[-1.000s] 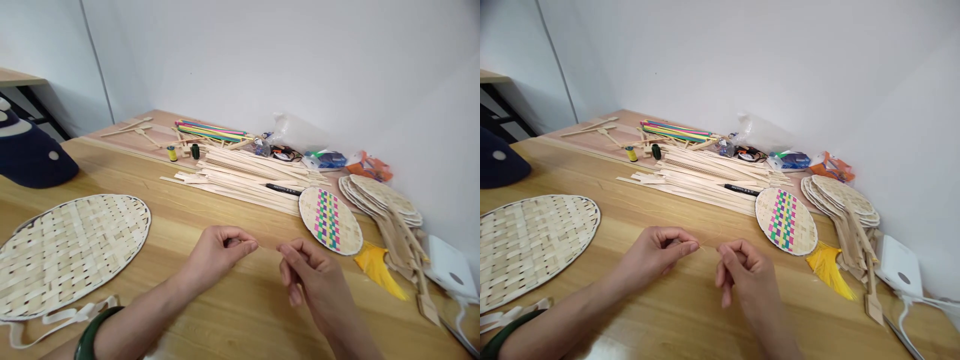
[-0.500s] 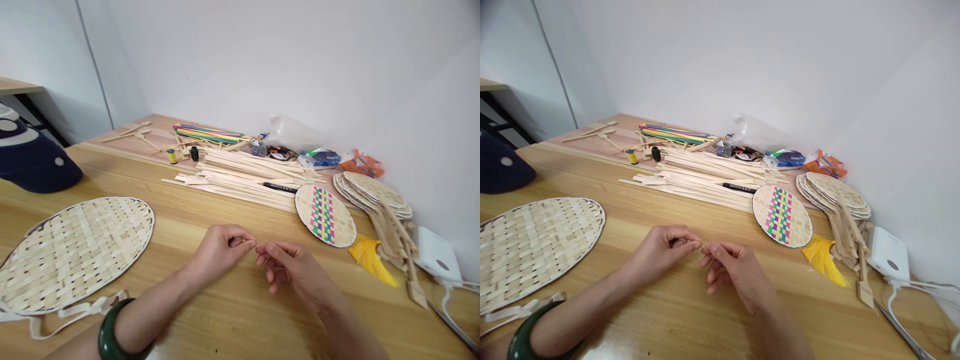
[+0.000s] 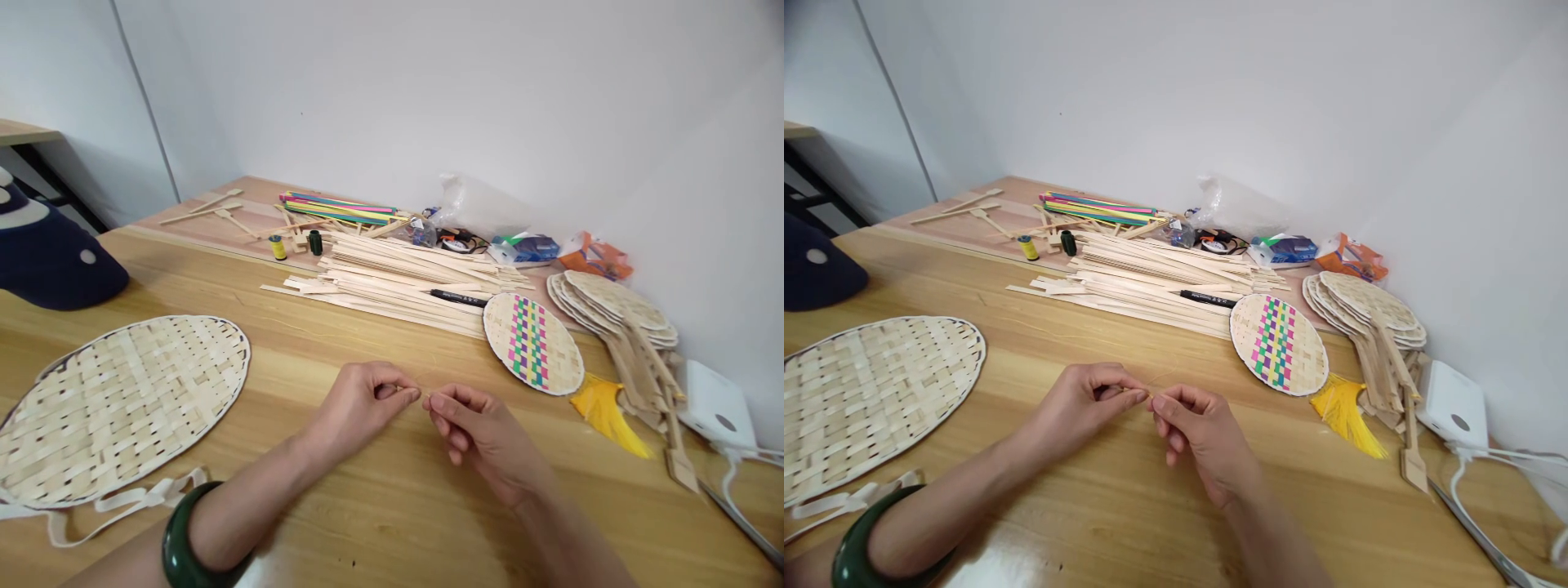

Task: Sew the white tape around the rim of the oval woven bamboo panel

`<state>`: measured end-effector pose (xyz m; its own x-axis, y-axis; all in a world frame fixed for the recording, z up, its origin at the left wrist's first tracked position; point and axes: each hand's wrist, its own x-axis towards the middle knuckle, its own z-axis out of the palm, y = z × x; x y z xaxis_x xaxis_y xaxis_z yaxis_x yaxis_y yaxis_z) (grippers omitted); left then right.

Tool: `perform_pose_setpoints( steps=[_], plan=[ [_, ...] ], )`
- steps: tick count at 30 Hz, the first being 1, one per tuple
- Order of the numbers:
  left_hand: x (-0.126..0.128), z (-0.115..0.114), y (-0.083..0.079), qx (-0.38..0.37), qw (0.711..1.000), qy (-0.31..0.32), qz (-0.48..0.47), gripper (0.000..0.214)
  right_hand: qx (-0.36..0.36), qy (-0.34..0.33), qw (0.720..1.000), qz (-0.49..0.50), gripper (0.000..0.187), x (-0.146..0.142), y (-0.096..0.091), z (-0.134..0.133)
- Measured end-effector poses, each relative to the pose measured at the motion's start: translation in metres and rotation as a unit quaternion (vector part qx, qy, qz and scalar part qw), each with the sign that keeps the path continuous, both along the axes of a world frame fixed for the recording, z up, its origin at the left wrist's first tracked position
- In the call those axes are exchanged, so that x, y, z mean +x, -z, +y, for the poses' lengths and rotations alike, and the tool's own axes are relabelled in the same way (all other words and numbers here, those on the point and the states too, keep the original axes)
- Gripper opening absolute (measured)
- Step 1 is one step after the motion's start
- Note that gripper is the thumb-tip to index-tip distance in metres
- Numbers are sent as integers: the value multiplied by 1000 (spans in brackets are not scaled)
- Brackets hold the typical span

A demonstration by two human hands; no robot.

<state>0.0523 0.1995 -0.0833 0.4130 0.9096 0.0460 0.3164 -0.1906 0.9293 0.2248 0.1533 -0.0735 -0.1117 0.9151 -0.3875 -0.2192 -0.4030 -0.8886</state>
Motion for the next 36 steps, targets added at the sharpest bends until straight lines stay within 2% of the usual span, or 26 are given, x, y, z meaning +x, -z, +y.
perform_pose_setpoints(
  steps=[2,5,8,10,13,17,22,24,27,29,33,36],
  plan=[
    [1,-3,2,10,1000,6,-7,19,12,33,999,34,30,-3,2,0],
    [2,-7,4,82,996,38,9,21,46,77,996,28,29,-10,7,0],
    [1,-11,5,166,983,62,44,29,125,91,983,-101,21,-13,13,2],
    [0,-11,4,193,977,77,55,29,212,89,951,-209,15,-13,16,3],
    [-1,-11,1,196,976,66,64,26,289,65,911,-286,15,-9,18,4],
    [-3,-8,-1,192,979,11,66,23,306,26,897,-317,14,-5,18,4],
    [-3,-7,1,197,978,14,61,21,347,20,855,-385,15,-7,18,1],
    [-3,-7,2,195,979,13,60,21,335,29,856,-392,17,-8,16,-1],
    [-2,-6,2,183,981,9,58,22,288,39,885,-365,19,-10,15,-2],
    [-2,-4,2,176,983,5,58,22,265,30,902,-340,17,-10,15,-2],
    [-2,-2,1,162,985,-2,58,22,252,-8,916,-313,19,-9,15,0],
    [-1,-2,0,139,989,-6,59,23,220,-12,934,-283,20,-8,15,1]
  ],
)
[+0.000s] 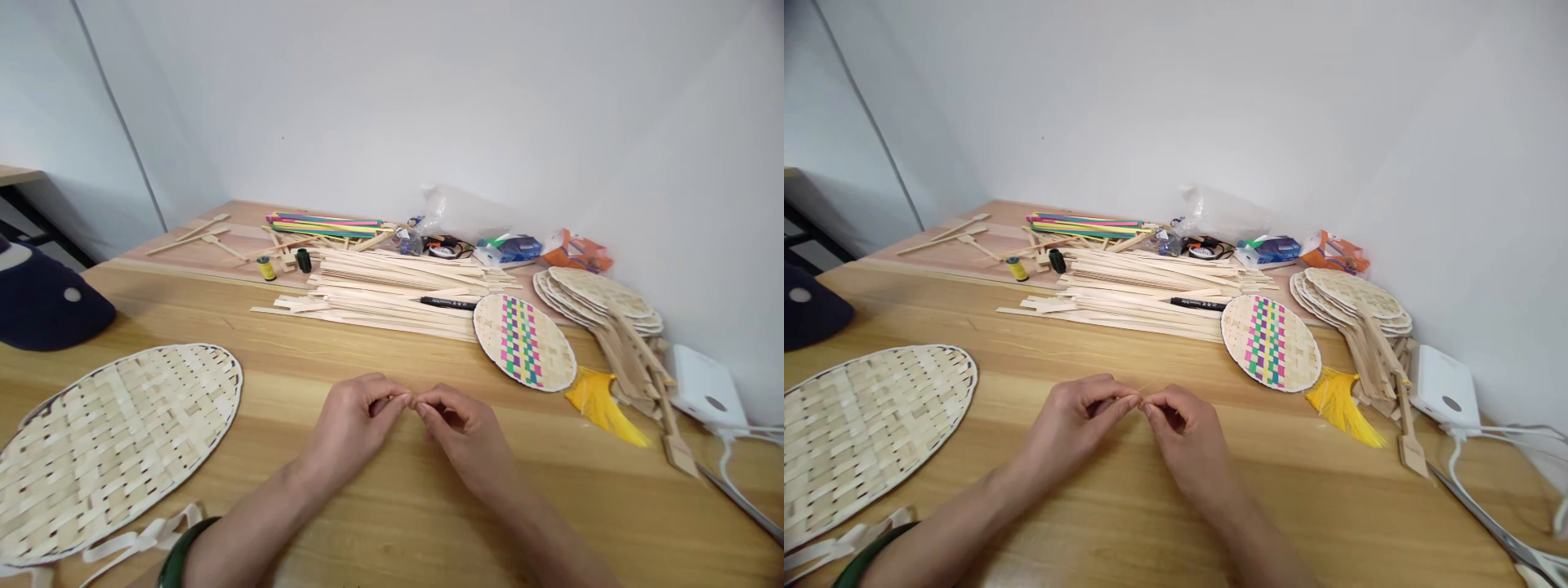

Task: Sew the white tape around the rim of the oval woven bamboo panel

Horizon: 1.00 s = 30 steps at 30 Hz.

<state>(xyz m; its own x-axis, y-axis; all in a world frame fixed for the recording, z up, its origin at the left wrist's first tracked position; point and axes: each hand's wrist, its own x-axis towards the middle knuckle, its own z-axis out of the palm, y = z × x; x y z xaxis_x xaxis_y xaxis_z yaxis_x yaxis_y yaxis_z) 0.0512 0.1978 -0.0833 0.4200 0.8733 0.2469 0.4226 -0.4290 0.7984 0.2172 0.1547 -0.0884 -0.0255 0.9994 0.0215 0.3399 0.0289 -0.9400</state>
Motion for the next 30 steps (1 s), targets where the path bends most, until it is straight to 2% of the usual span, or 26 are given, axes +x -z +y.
perform_pose_setpoints(
  steps=[4,9,14,18,24,30],
  plan=[
    [1,-1,0,-68,997,7,-20,24,-42,10,999,30,22,0,-2,0],
    [3,-1,0,-131,990,10,-50,25,-43,28,997,56,27,-2,-5,-2],
    [2,-1,-3,-143,988,11,-55,24,-51,33,996,67,25,-1,-3,-2],
    [1,0,-3,-130,990,10,-56,25,-71,18,996,57,23,2,-2,1],
    [1,1,-1,-108,993,12,-42,24,-90,1,991,100,24,1,-2,5],
    [2,-1,0,-151,987,16,-53,26,-107,16,986,128,31,3,-5,3]
  ],
)
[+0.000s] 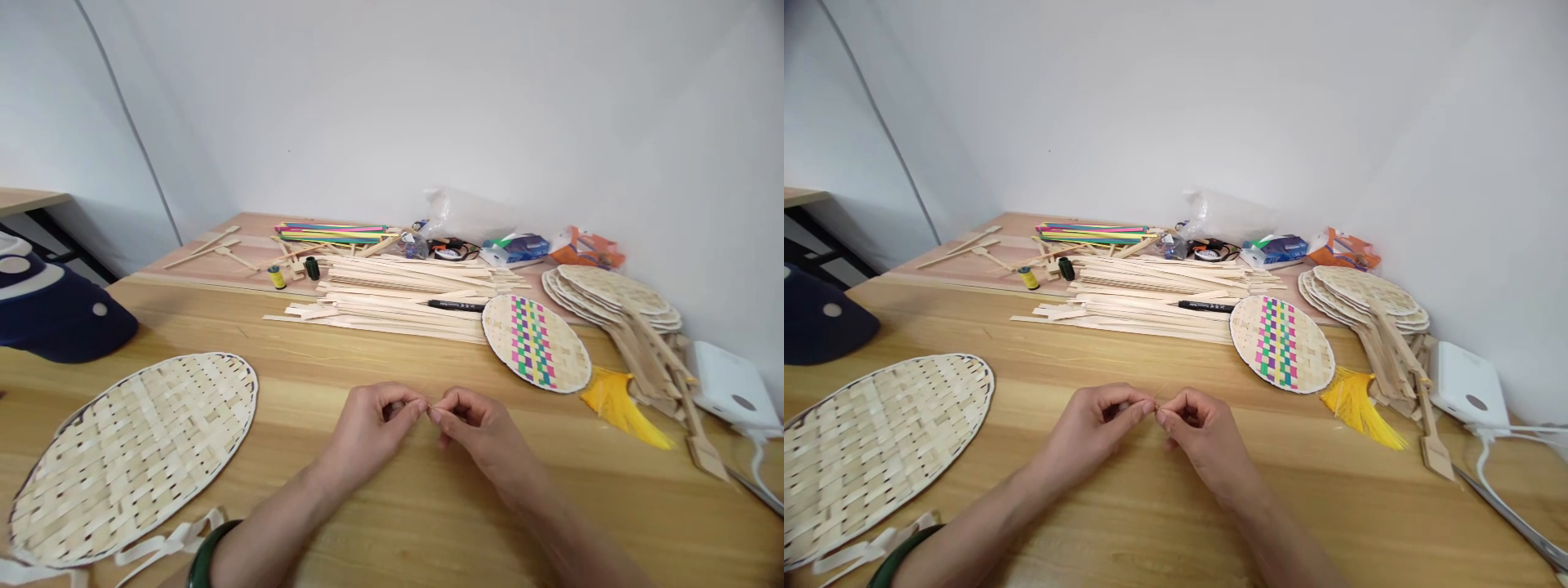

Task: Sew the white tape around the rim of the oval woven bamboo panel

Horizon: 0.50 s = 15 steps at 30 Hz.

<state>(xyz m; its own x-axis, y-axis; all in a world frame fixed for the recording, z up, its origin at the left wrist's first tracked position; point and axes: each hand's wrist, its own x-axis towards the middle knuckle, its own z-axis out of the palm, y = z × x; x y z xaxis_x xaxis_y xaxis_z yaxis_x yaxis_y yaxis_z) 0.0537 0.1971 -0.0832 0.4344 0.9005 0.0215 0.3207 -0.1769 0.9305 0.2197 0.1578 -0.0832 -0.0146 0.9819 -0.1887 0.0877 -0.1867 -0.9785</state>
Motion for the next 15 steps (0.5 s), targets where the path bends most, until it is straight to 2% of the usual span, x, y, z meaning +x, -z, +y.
perform_pose_setpoints(
  steps=[10,15],
  plan=[
    [-2,3,-6,-11,1000,-10,-4,28,-29,-9,999,19,30,0,-4,2],
    [-1,2,-5,14,1000,-8,11,27,-10,-22,1000,16,28,2,-4,2]
  ],
)
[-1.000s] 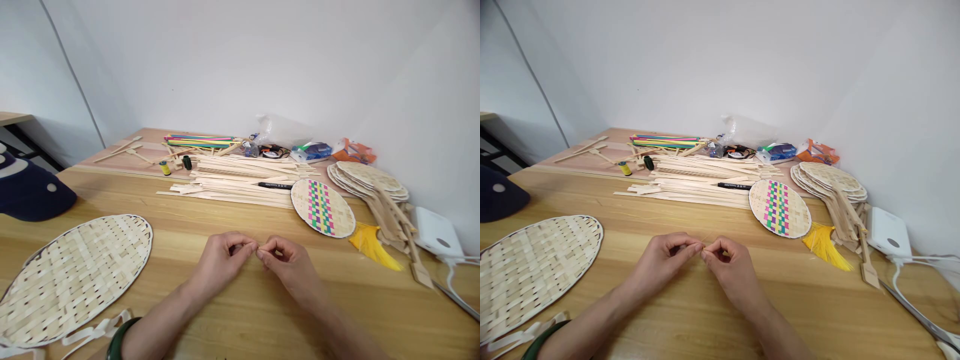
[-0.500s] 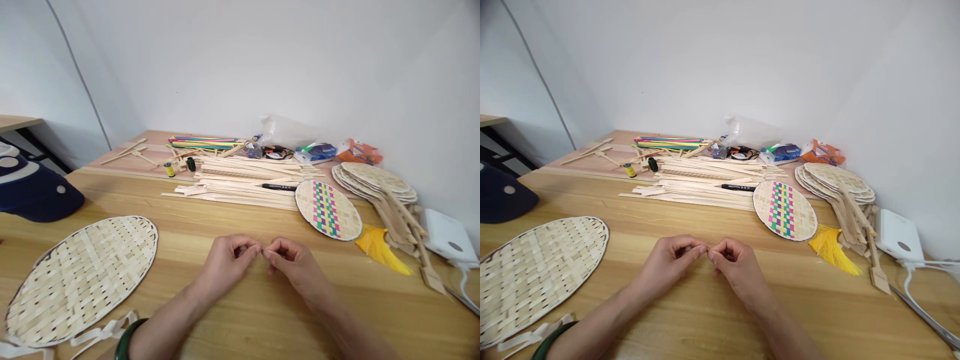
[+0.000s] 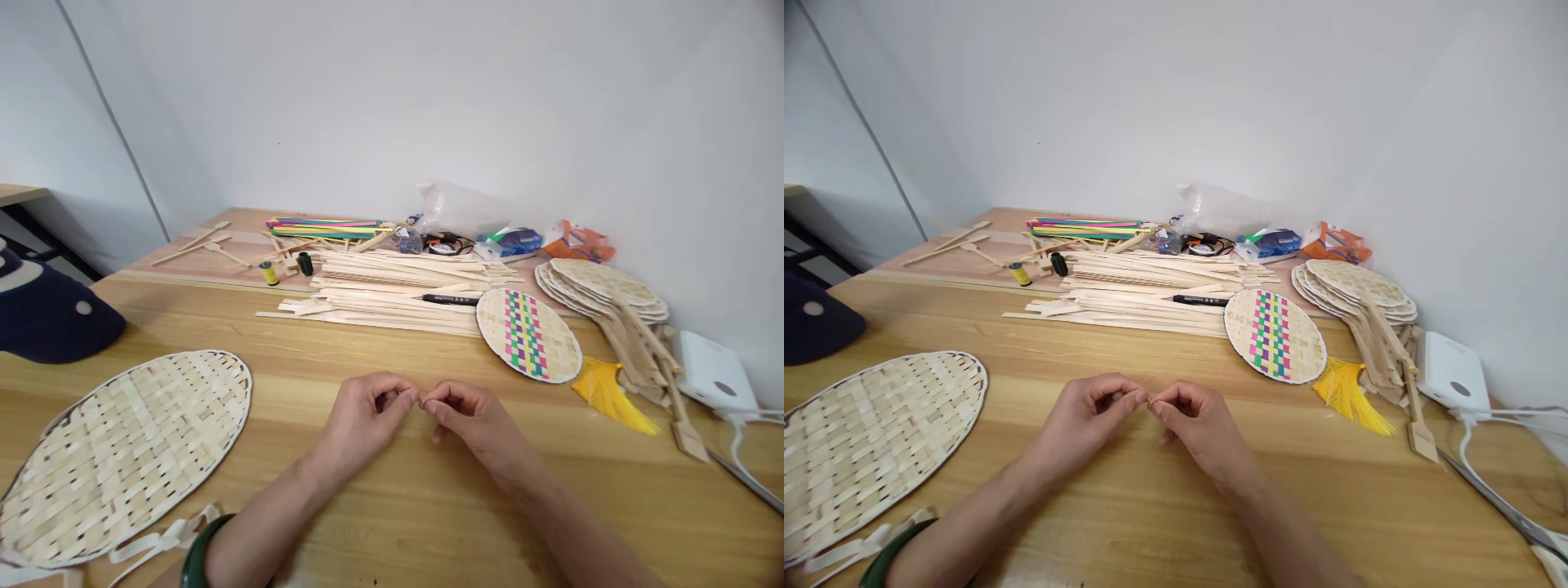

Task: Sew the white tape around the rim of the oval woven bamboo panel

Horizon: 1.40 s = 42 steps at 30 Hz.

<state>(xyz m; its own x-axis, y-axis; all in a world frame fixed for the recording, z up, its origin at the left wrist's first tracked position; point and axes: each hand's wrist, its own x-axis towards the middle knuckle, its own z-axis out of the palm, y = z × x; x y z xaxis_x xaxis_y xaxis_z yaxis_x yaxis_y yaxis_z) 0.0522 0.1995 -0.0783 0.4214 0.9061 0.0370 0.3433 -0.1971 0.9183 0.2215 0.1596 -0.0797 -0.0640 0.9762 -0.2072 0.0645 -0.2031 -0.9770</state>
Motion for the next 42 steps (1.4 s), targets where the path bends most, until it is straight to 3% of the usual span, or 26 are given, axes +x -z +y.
perform_pose_setpoints(
  steps=[9,19,29,37,42],
  plan=[
    [1,-1,2,-34,999,5,-5,28,16,5,1000,-25,26,2,-1,-2],
    [0,0,2,-32,999,-3,-13,27,-17,-14,1000,-17,26,2,1,1],
    [2,-1,4,-49,998,15,-24,27,16,12,998,-52,25,5,1,-3],
    [2,0,3,-57,998,8,-22,28,-35,2,999,-7,28,2,-3,1],
    [1,-1,0,-80,997,10,-8,31,-23,16,1000,-4,27,3,0,1]
  ],
)
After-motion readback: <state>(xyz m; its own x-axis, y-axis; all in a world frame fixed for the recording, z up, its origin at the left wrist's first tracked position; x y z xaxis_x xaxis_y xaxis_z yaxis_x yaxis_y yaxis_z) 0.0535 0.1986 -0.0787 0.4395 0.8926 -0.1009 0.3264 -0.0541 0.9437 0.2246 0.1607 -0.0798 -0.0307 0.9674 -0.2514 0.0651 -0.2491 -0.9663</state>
